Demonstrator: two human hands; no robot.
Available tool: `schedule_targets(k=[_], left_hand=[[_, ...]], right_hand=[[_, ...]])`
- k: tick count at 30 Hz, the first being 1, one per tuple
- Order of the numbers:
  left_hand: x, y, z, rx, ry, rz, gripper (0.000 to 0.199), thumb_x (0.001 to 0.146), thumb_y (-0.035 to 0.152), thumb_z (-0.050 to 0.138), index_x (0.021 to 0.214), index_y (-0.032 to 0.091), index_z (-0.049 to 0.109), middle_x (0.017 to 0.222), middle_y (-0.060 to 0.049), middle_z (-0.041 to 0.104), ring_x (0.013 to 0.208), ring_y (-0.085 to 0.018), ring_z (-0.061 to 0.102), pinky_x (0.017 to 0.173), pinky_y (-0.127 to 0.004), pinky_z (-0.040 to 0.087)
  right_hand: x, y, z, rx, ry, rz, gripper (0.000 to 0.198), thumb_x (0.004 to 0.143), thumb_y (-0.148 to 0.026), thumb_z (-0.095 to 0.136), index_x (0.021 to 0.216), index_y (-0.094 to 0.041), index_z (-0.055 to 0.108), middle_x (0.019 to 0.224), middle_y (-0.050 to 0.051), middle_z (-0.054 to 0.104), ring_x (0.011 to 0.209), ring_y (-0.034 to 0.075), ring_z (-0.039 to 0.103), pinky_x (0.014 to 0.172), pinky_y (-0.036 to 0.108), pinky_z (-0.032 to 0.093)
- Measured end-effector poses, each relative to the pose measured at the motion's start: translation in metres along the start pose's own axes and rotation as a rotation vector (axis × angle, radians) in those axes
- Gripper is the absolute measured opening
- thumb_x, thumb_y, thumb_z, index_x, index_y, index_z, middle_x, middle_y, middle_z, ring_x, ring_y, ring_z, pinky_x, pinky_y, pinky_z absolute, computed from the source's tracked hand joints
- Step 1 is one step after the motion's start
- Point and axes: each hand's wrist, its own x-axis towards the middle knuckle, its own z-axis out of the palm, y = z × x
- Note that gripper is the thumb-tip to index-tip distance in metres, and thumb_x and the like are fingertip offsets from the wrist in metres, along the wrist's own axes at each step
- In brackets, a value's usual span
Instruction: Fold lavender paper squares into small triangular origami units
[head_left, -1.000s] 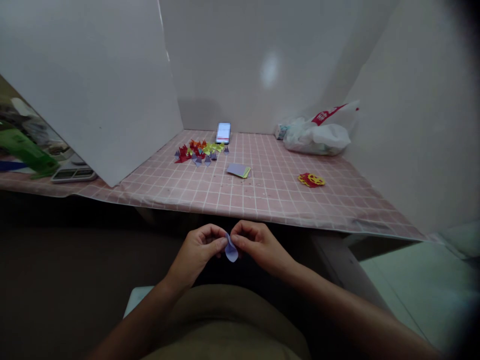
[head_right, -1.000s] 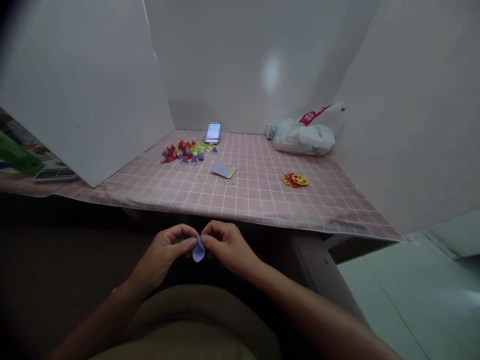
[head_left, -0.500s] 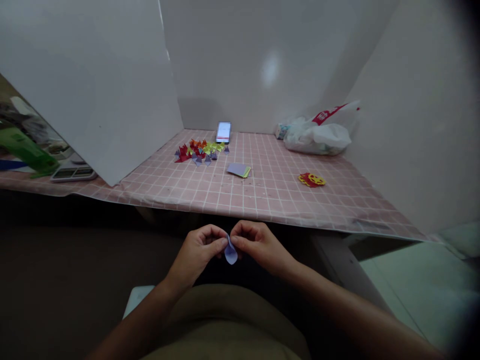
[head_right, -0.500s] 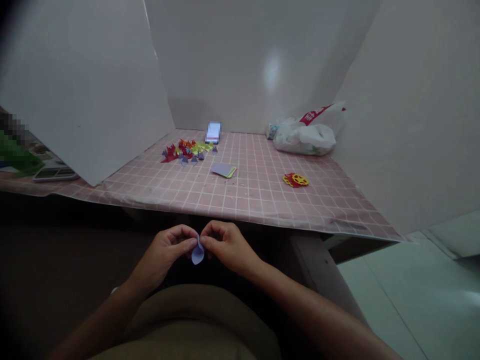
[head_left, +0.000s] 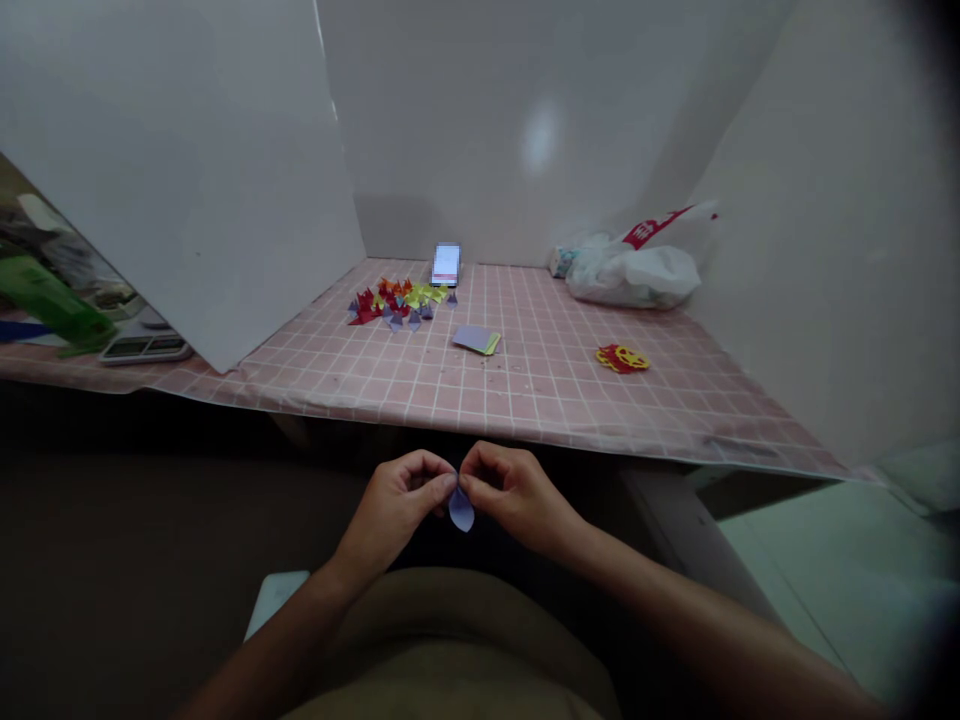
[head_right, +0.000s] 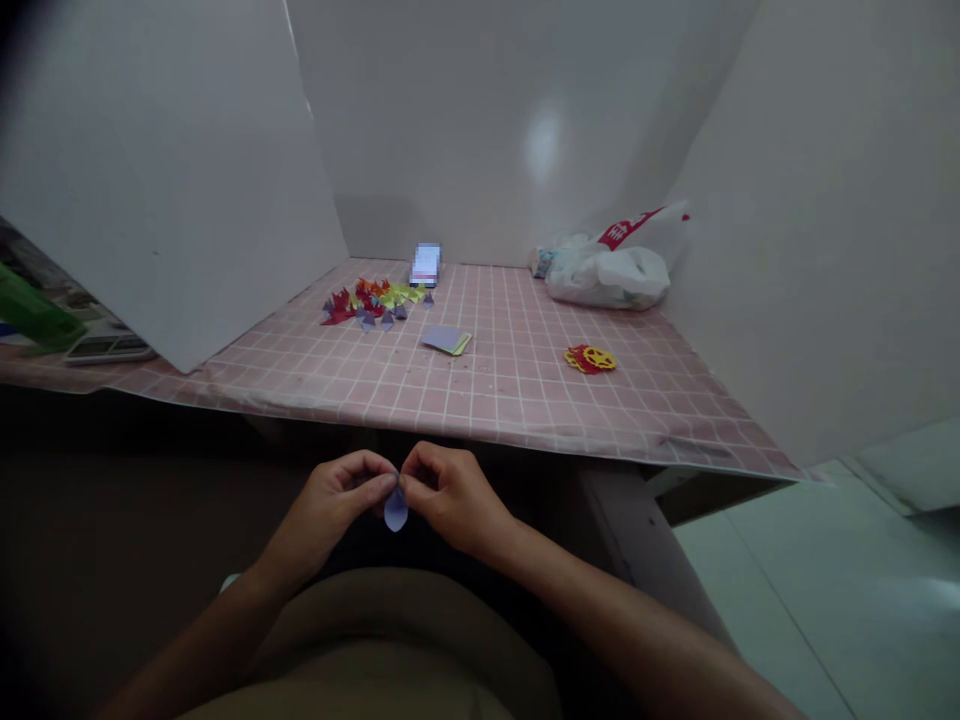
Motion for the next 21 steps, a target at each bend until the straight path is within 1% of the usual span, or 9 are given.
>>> schedule_targets(k=[4, 8, 11, 14, 16, 17, 18, 19, 21], left_hand=[[-0.001, 0.002, 0.0, 0.036, 0.002, 0.025, 0.018, 0.08, 0.033, 0.069, 0.076, 0.016, 0.07, 0.067, 0.0, 0.065, 0.064, -0.015, 0.057, 0.064, -0.027, 0.046], [-0.001, 0.002, 0.002, 0.053, 0.05, 0.06, 0.018, 0.08, 0.033, 0.069, 0.075, 0.016, 0.069, 0.068, -0.001, 0.065, 0.063, -0.014, 0.058, 0.063, -0.026, 0.047], [0.001, -0.001, 0.003, 0.088, 0.156, 0.111, 0.018, 0.082, 0.033, 0.067, 0.075, 0.016, 0.066, 0.067, 0.001, 0.064, 0.061, -0.013, 0.058, 0.059, -0.024, 0.048], [0.003, -0.007, 0.002, 0.117, 0.307, 0.173, 0.015, 0.084, 0.032, 0.065, 0.08, 0.017, 0.063, 0.067, 0.002, 0.064, 0.059, -0.013, 0.061, 0.058, -0.024, 0.049], [0.004, -0.011, 0.002, 0.129, 0.369, 0.199, 0.013, 0.085, 0.03, 0.064, 0.082, 0.018, 0.061, 0.069, 0.002, 0.065, 0.061, -0.014, 0.064, 0.06, -0.025, 0.051], [0.005, -0.012, 0.002, 0.133, 0.389, 0.212, 0.013, 0.085, 0.03, 0.064, 0.083, 0.018, 0.061, 0.07, 0.001, 0.066, 0.062, -0.014, 0.065, 0.062, -0.025, 0.052], [0.005, -0.014, 0.002, 0.143, 0.404, 0.227, 0.012, 0.086, 0.03, 0.064, 0.083, 0.018, 0.06, 0.071, 0.001, 0.065, 0.063, -0.015, 0.066, 0.063, -0.025, 0.052], [0.005, -0.016, 0.002, 0.163, 0.422, 0.245, 0.011, 0.085, 0.029, 0.063, 0.083, 0.018, 0.061, 0.073, 0.001, 0.066, 0.065, -0.015, 0.066, 0.064, -0.026, 0.052], [0.005, -0.019, 0.004, 0.225, 0.463, 0.293, 0.007, 0.084, 0.025, 0.063, 0.081, 0.018, 0.061, 0.076, 0.0, 0.065, 0.068, -0.015, 0.066, 0.066, -0.026, 0.052]], right_hand=[[0.0, 0.0, 0.001, 0.013, -0.01, -0.005, 0.011, 0.082, -0.02, 0.059, 0.072, -0.019, 0.06, 0.067, -0.001, 0.06, 0.063, 0.012, 0.051, 0.058, 0.025, 0.038], [0.002, -0.001, 0.0, 0.148, -0.053, 0.08, 0.009, 0.082, -0.024, 0.06, 0.075, -0.018, 0.06, 0.066, -0.002, 0.059, 0.06, 0.012, 0.052, 0.056, 0.025, 0.039], [0.003, -0.001, -0.002, 0.228, -0.063, 0.119, 0.012, 0.085, -0.028, 0.06, 0.078, -0.018, 0.058, 0.066, -0.002, 0.058, 0.057, 0.012, 0.052, 0.056, 0.026, 0.04], [0.003, 0.001, -0.003, 0.26, -0.014, 0.082, 0.019, 0.091, -0.035, 0.055, 0.081, -0.019, 0.056, 0.069, -0.002, 0.058, 0.057, 0.011, 0.054, 0.058, 0.027, 0.042], [0.002, 0.003, 0.0, 0.281, 0.02, 0.067, 0.022, 0.093, -0.04, 0.054, 0.085, -0.019, 0.055, 0.072, -0.002, 0.057, 0.058, 0.011, 0.054, 0.058, 0.027, 0.043], [0.001, 0.004, 0.002, 0.282, 0.034, 0.069, 0.022, 0.092, -0.041, 0.056, 0.089, -0.02, 0.054, 0.072, -0.002, 0.057, 0.058, 0.012, 0.054, 0.057, 0.027, 0.043], [0.0, 0.006, 0.004, 0.259, 0.054, 0.063, 0.023, 0.088, -0.04, 0.063, 0.095, -0.02, 0.055, 0.073, -0.003, 0.056, 0.059, 0.012, 0.053, 0.056, 0.026, 0.042], [0.0, 0.007, 0.006, 0.219, 0.081, 0.042, 0.029, 0.082, -0.038, 0.07, 0.1, -0.021, 0.055, 0.075, -0.003, 0.057, 0.061, 0.013, 0.053, 0.056, 0.026, 0.041], [-0.002, 0.009, 0.011, 0.133, 0.114, 0.012, 0.038, 0.078, -0.032, 0.075, 0.108, -0.022, 0.053, 0.076, -0.003, 0.057, 0.064, 0.013, 0.053, 0.059, 0.026, 0.042]])
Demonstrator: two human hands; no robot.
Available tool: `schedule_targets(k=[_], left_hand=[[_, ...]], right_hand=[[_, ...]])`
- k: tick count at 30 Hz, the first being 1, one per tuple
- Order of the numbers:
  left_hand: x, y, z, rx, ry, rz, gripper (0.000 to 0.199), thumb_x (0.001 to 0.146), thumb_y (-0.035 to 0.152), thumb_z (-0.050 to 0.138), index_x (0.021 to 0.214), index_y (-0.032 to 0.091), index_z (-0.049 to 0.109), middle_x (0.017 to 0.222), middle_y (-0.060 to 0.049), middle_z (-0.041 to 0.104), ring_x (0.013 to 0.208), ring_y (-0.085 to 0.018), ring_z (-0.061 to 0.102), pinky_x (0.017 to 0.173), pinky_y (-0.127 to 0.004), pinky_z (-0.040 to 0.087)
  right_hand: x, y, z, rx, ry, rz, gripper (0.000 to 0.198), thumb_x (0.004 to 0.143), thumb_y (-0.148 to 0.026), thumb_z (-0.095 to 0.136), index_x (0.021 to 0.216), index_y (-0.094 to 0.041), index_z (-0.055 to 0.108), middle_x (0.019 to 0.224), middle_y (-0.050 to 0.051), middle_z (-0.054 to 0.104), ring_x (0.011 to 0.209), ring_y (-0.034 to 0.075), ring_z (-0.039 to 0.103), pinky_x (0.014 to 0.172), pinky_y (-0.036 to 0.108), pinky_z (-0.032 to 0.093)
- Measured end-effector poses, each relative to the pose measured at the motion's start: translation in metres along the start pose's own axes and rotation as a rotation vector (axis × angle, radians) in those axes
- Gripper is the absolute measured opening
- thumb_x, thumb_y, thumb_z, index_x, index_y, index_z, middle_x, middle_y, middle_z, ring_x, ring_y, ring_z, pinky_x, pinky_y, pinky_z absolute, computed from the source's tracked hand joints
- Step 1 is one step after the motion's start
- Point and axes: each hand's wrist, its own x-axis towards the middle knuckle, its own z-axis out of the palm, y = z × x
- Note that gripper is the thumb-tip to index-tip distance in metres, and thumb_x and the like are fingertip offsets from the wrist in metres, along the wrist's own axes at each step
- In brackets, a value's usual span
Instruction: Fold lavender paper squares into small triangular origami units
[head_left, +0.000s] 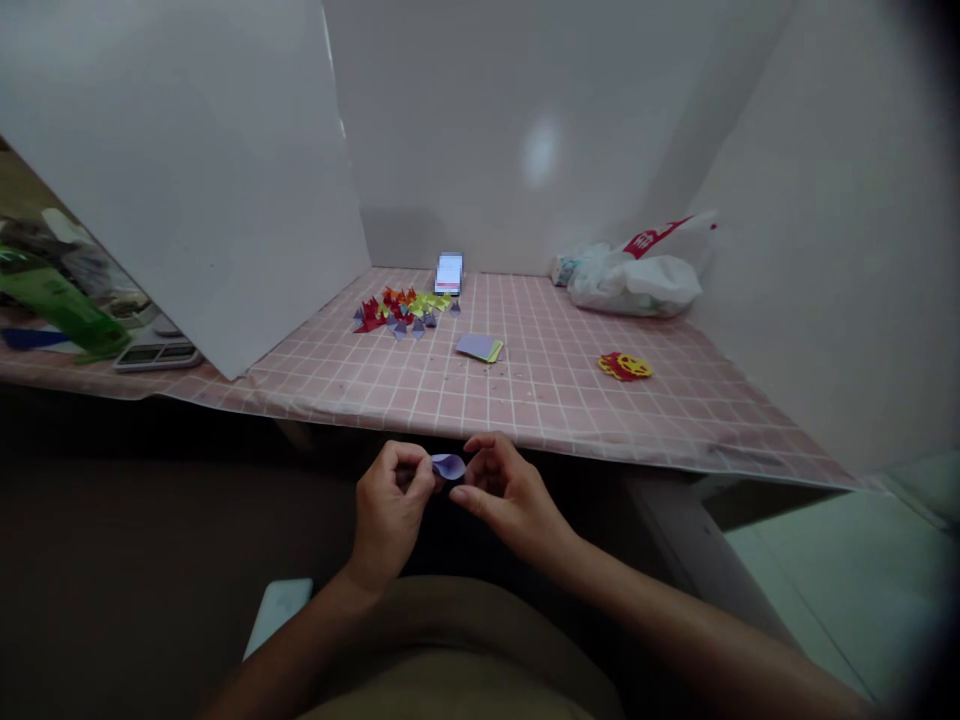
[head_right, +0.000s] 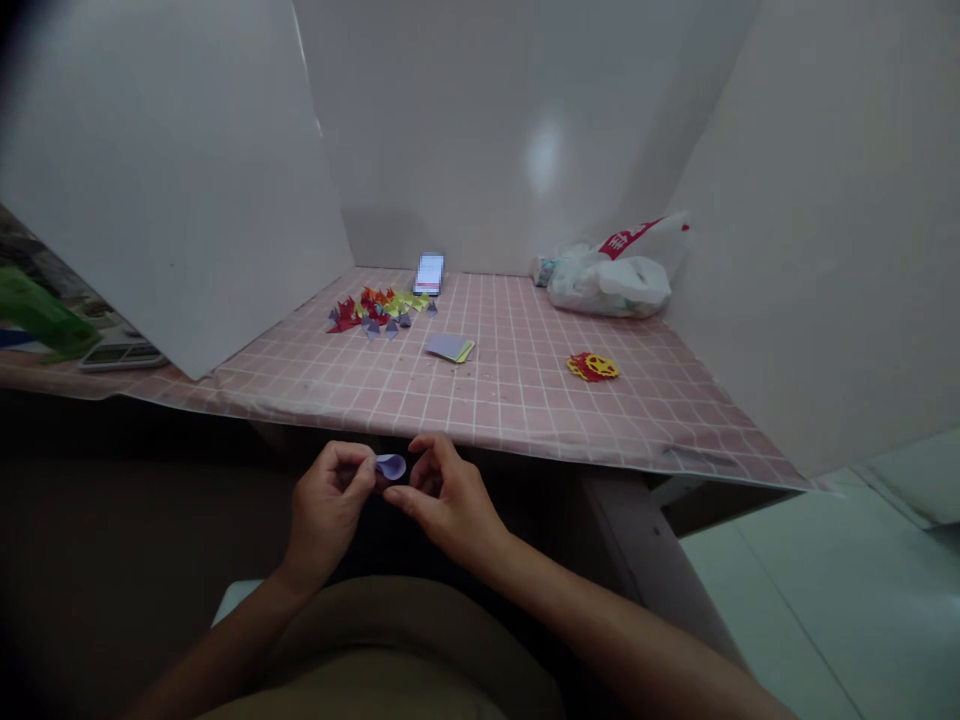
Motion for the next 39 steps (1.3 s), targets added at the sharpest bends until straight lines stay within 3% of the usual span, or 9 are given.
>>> schedule_targets(k=[3, 7, 15, 22, 28, 39], left_hand=[[-0.003, -0.003, 0.004, 0.015, 0.007, 0.031, 0.005, 0.081, 0.022, 0.063, 0.079, 0.019, 0.06, 0.077, 0.001, 0.064, 0.068, -0.015, 0.065, 0.067, -0.026, 0.052], [-0.007, -0.005, 0.009, -0.149, -0.057, -0.11, 0.013, 0.079, 0.025, 0.065, 0.082, 0.019, 0.054, 0.076, 0.003, 0.06, 0.063, -0.014, 0.067, 0.061, -0.026, 0.054], [-0.006, -0.004, 0.017, -0.424, -0.092, -0.338, 0.024, 0.075, 0.027, 0.07, 0.087, 0.018, 0.053, 0.077, 0.005, 0.059, 0.059, -0.013, 0.068, 0.061, -0.027, 0.059], [-0.01, -0.003, 0.019, -0.509, -0.029, -0.403, 0.027, 0.074, 0.029, 0.074, 0.089, 0.018, 0.054, 0.081, 0.002, 0.06, 0.071, -0.014, 0.067, 0.067, -0.03, 0.061], [-0.014, -0.002, 0.02, -0.54, -0.007, -0.414, 0.03, 0.074, 0.031, 0.076, 0.09, 0.017, 0.055, 0.082, 0.002, 0.061, 0.075, -0.014, 0.066, 0.068, -0.029, 0.061], [-0.016, 0.003, 0.019, -0.575, -0.071, -0.45, 0.035, 0.071, 0.022, 0.077, 0.098, 0.016, 0.056, 0.077, 0.002, 0.067, 0.069, -0.013, 0.07, 0.072, -0.026, 0.058]], right_hand=[[-0.001, 0.004, 0.003, -0.054, 0.034, -0.072, 0.032, 0.082, -0.025, 0.068, 0.11, -0.023, 0.052, 0.077, -0.002, 0.059, 0.069, 0.015, 0.056, 0.064, 0.028, 0.044], [0.0, 0.008, 0.003, -0.092, 0.073, -0.126, 0.024, 0.086, -0.021, 0.061, 0.108, -0.022, 0.053, 0.08, -0.001, 0.06, 0.073, 0.016, 0.059, 0.068, 0.029, 0.045], [0.002, 0.016, 0.01, -0.026, 0.151, -0.043, 0.024, 0.083, -0.024, 0.061, 0.106, -0.022, 0.053, 0.077, -0.001, 0.058, 0.069, 0.017, 0.058, 0.065, 0.031, 0.046], [0.003, 0.031, 0.015, 0.141, 0.174, -0.015, 0.025, 0.078, -0.023, 0.069, 0.099, -0.022, 0.056, 0.096, 0.003, 0.059, 0.076, 0.016, 0.058, 0.072, 0.031, 0.05], [0.003, 0.032, 0.016, 0.197, 0.135, -0.031, 0.024, 0.078, -0.02, 0.07, 0.099, -0.022, 0.057, 0.094, 0.002, 0.061, 0.082, 0.016, 0.061, 0.076, 0.032, 0.052], [0.005, 0.031, 0.016, 0.331, 0.168, 0.019, 0.015, 0.079, -0.023, 0.07, 0.089, -0.021, 0.06, 0.083, -0.001, 0.063, 0.075, 0.015, 0.06, 0.071, 0.029, 0.049]])
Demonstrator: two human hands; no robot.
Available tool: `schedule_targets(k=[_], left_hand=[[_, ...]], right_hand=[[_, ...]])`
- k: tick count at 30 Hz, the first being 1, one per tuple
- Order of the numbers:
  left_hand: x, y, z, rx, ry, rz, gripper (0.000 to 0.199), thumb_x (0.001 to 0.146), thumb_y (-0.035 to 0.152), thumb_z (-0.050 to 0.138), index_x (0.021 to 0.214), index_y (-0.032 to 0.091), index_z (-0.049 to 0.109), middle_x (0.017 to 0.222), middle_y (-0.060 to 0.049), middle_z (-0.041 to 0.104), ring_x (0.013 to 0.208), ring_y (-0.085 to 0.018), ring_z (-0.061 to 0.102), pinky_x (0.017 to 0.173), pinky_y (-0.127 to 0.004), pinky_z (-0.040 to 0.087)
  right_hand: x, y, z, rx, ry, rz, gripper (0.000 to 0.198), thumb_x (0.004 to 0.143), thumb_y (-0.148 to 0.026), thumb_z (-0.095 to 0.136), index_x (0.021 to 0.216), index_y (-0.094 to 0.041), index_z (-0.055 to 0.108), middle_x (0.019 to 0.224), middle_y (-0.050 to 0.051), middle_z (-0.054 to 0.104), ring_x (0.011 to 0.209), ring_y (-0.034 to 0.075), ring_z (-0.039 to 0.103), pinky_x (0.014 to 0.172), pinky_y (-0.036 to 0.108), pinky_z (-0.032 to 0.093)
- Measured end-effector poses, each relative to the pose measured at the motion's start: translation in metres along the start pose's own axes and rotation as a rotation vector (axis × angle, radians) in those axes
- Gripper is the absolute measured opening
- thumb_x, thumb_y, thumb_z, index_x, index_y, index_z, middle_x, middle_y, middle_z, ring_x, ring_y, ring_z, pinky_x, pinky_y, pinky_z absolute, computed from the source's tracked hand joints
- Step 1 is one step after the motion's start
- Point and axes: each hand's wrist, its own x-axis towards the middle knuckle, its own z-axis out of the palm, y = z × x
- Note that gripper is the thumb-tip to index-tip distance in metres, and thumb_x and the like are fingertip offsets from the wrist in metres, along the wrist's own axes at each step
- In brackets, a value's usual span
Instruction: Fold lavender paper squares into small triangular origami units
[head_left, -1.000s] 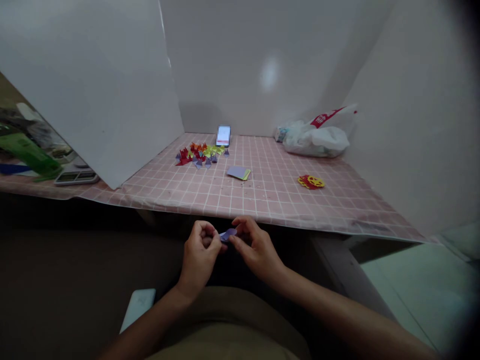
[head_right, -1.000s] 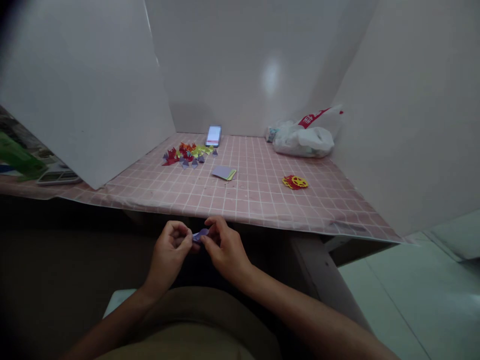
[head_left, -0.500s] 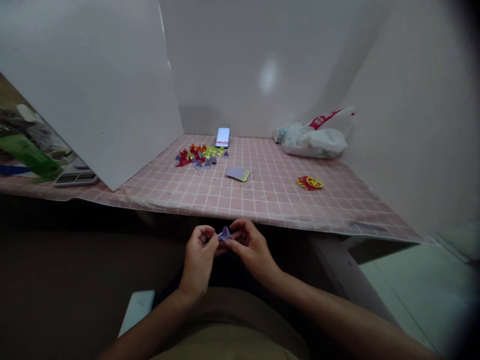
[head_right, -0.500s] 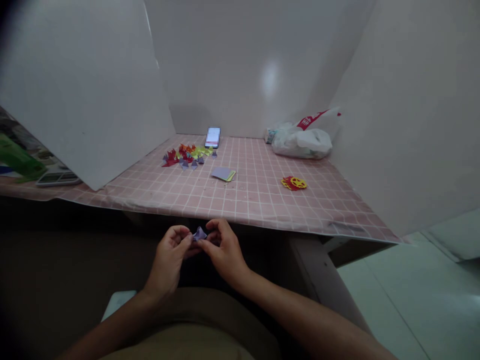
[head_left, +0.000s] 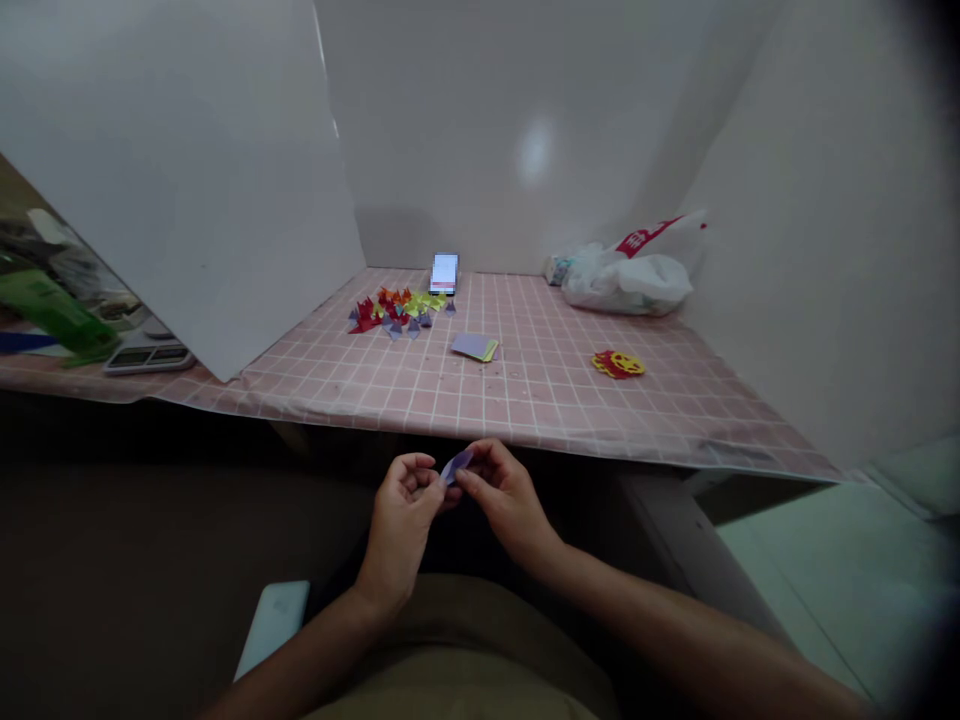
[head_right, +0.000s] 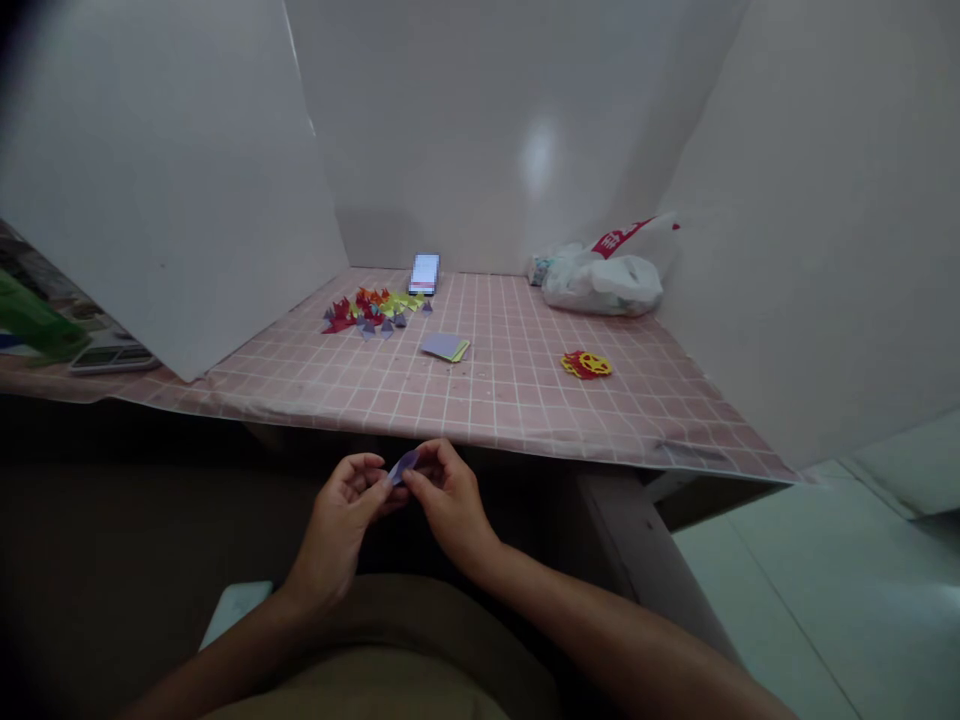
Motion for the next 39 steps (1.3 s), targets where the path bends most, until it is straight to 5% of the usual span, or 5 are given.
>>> schedule_targets(k=[14, 21, 27, 39], left_hand=[[-0.005, -0.001, -0.001, 0.068, -0.134, -0.076, 0.034, 0.071, 0.024, 0.077, 0.1, 0.014, 0.064, 0.085, -0.003, 0.07, 0.07, -0.015, 0.069, 0.073, -0.03, 0.058], [-0.002, -0.004, -0.003, 0.146, -0.173, -0.031, 0.027, 0.075, 0.027, 0.075, 0.096, 0.015, 0.064, 0.085, -0.004, 0.068, 0.071, -0.015, 0.065, 0.07, -0.028, 0.055], [0.001, -0.011, -0.009, 0.183, -0.159, 0.057, 0.03, 0.092, 0.045, 0.059, 0.086, 0.016, 0.065, 0.075, -0.002, 0.064, 0.069, -0.015, 0.06, 0.066, -0.028, 0.054], [0.002, -0.006, -0.009, 0.267, -0.151, 0.096, 0.024, 0.087, 0.039, 0.066, 0.085, 0.015, 0.067, 0.07, -0.001, 0.064, 0.065, -0.015, 0.058, 0.063, -0.025, 0.049]], right_hand=[[-0.004, -0.006, 0.005, 0.011, 0.046, 0.146, 0.015, 0.074, -0.028, 0.071, 0.078, -0.019, 0.061, 0.075, -0.001, 0.062, 0.068, 0.015, 0.057, 0.064, 0.028, 0.046], [-0.005, -0.004, 0.005, -0.033, 0.052, 0.139, 0.014, 0.075, -0.029, 0.07, 0.077, -0.02, 0.06, 0.074, -0.001, 0.061, 0.066, 0.015, 0.056, 0.061, 0.028, 0.046], [-0.006, -0.003, 0.006, -0.025, 0.027, 0.148, 0.013, 0.075, -0.028, 0.07, 0.077, -0.02, 0.059, 0.07, -0.002, 0.059, 0.062, 0.014, 0.055, 0.058, 0.028, 0.047], [-0.006, -0.008, 0.005, -0.091, -0.014, 0.066, 0.013, 0.082, -0.032, 0.065, 0.079, -0.02, 0.062, 0.073, -0.001, 0.06, 0.067, 0.015, 0.055, 0.064, 0.029, 0.048]])
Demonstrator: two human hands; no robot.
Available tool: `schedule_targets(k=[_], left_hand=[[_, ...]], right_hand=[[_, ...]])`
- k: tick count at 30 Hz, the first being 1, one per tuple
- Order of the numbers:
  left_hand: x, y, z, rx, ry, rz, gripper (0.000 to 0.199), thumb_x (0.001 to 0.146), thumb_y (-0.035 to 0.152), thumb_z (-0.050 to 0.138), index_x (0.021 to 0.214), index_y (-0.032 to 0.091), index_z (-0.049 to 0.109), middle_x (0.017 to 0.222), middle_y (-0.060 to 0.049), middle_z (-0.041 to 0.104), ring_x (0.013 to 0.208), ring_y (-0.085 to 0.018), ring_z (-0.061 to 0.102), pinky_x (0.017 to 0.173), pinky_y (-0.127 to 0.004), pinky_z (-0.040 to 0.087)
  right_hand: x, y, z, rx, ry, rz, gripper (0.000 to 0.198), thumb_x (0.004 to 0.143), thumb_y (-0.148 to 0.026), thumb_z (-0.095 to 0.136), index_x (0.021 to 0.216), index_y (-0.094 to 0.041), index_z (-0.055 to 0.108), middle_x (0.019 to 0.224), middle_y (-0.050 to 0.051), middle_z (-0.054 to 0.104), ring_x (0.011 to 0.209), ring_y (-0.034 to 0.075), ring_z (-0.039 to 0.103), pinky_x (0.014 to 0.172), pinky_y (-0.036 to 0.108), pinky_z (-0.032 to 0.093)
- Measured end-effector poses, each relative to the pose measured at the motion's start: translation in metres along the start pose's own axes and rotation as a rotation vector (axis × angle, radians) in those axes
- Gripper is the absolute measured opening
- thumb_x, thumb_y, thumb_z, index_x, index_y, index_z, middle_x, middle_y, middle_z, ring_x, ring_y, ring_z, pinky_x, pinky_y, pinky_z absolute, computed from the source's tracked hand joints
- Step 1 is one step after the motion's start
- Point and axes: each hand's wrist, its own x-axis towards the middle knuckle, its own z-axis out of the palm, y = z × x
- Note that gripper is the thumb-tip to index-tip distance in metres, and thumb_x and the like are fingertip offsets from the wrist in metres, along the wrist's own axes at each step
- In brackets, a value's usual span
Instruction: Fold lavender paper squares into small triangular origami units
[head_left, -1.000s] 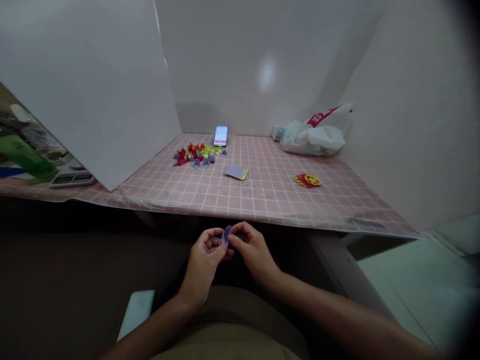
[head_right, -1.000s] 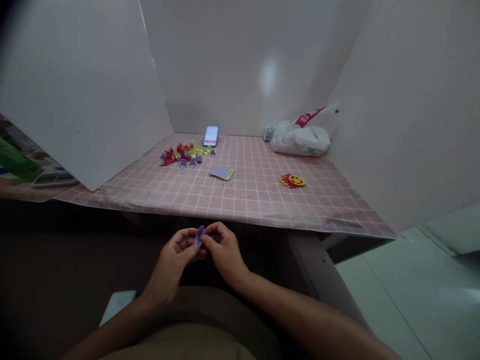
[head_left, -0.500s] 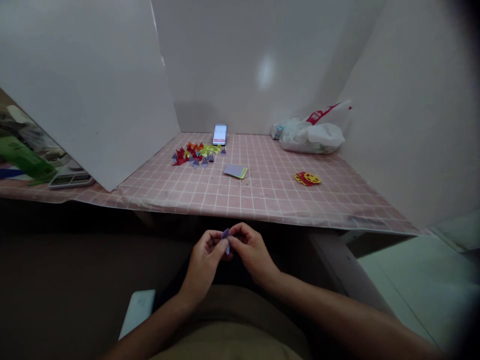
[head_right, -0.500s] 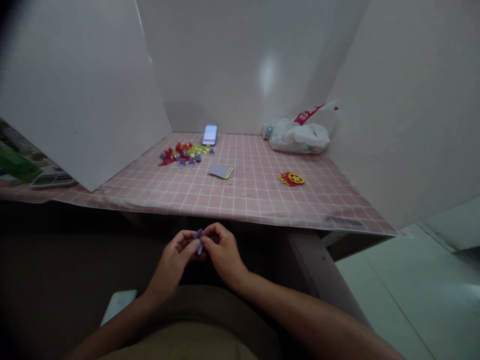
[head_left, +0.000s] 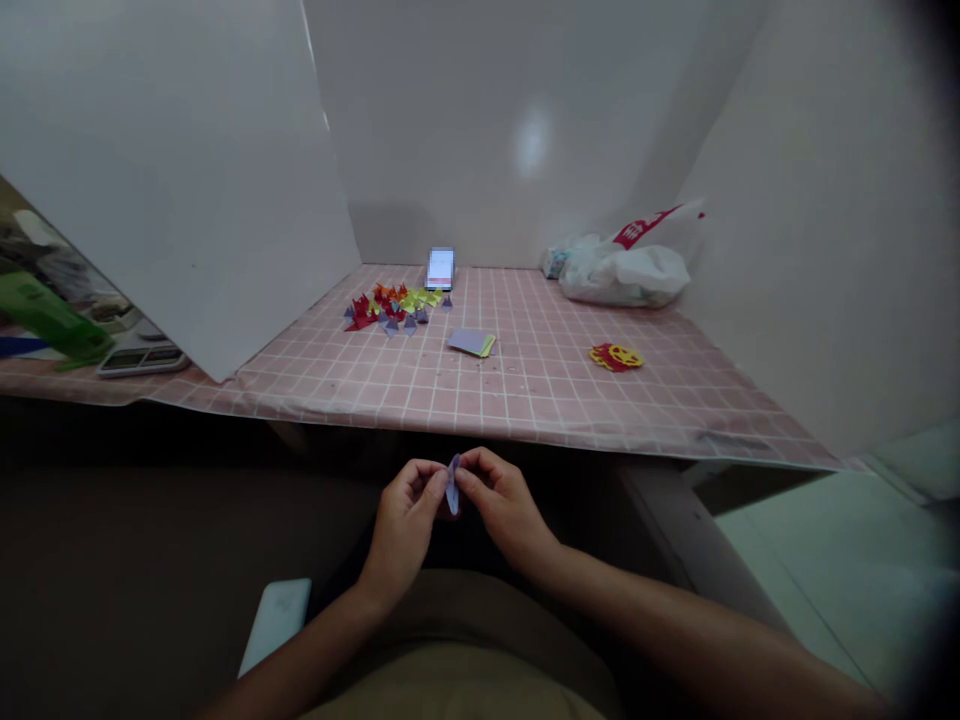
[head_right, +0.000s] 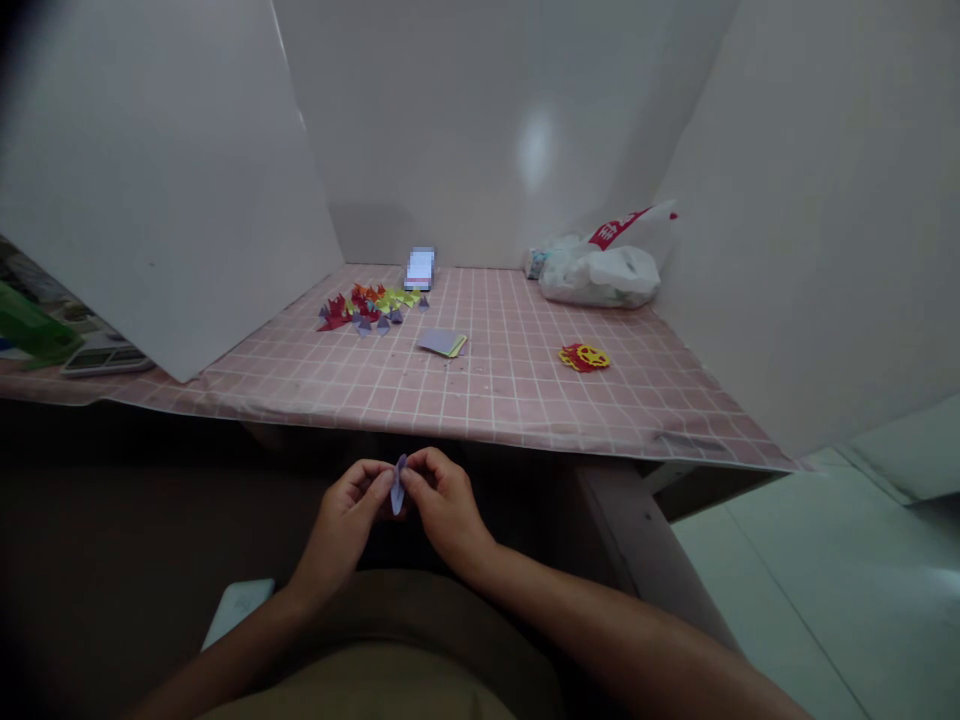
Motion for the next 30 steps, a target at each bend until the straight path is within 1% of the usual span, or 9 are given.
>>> schedule_targets(k=[4, 9, 14, 17, 26, 30], left_hand=[[0.0, 0.0013, 0.0, 0.002, -0.002, -0.005, 0.025, 0.086, 0.041, 0.067, 0.086, 0.016, 0.067, 0.072, -0.001, 0.065, 0.065, -0.015, 0.059, 0.063, -0.026, 0.049], [0.0005, 0.0017, 0.0004, -0.017, -0.017, -0.008, 0.025, 0.085, 0.04, 0.068, 0.086, 0.016, 0.067, 0.072, -0.001, 0.064, 0.066, -0.015, 0.059, 0.063, -0.026, 0.05], [0.002, -0.0014, -0.0005, -0.043, -0.027, -0.019, 0.021, 0.081, 0.035, 0.073, 0.087, 0.016, 0.068, 0.072, 0.0, 0.064, 0.065, -0.014, 0.058, 0.063, -0.025, 0.049], [0.0023, -0.0008, -0.0015, -0.036, -0.032, -0.022, 0.021, 0.081, 0.035, 0.072, 0.085, 0.016, 0.068, 0.071, 0.0, 0.064, 0.065, -0.014, 0.058, 0.063, -0.025, 0.048], [0.0027, 0.0035, -0.0025, 0.006, -0.038, -0.019, 0.019, 0.079, 0.035, 0.072, 0.08, 0.016, 0.068, 0.068, 0.0, 0.064, 0.064, -0.015, 0.058, 0.063, -0.026, 0.047], [0.0035, 0.002, -0.0037, 0.005, -0.052, -0.027, 0.017, 0.079, 0.033, 0.072, 0.078, 0.016, 0.068, 0.066, 0.0, 0.063, 0.063, -0.014, 0.057, 0.062, -0.025, 0.046]], right_hand=[[-0.0007, -0.0014, -0.0013, -0.033, -0.019, -0.016, 0.019, 0.087, -0.037, 0.059, 0.078, -0.021, 0.062, 0.07, -0.001, 0.058, 0.064, 0.015, 0.054, 0.061, 0.028, 0.047], [-0.0012, -0.0042, -0.0018, -0.05, -0.009, -0.024, 0.016, 0.085, -0.034, 0.062, 0.078, -0.02, 0.061, 0.072, -0.001, 0.06, 0.066, 0.016, 0.056, 0.063, 0.028, 0.047], [-0.0014, -0.0044, -0.0012, -0.033, -0.029, -0.029, 0.015, 0.086, -0.034, 0.06, 0.079, -0.021, 0.061, 0.068, -0.001, 0.059, 0.061, 0.015, 0.057, 0.059, 0.028, 0.047], [-0.0014, -0.0037, -0.0009, -0.009, -0.027, -0.02, 0.017, 0.087, -0.036, 0.06, 0.079, -0.021, 0.061, 0.067, -0.002, 0.059, 0.059, 0.015, 0.057, 0.058, 0.028, 0.048], [-0.0024, -0.0054, -0.0014, -0.001, -0.044, 0.007, 0.014, 0.086, -0.033, 0.062, 0.078, -0.021, 0.06, 0.065, -0.003, 0.06, 0.059, 0.015, 0.059, 0.058, 0.029, 0.05], [-0.0024, -0.0046, -0.0015, -0.056, -0.016, -0.045, 0.01, 0.084, -0.029, 0.062, 0.079, -0.021, 0.061, 0.07, -0.001, 0.061, 0.063, 0.016, 0.059, 0.059, 0.028, 0.049]])
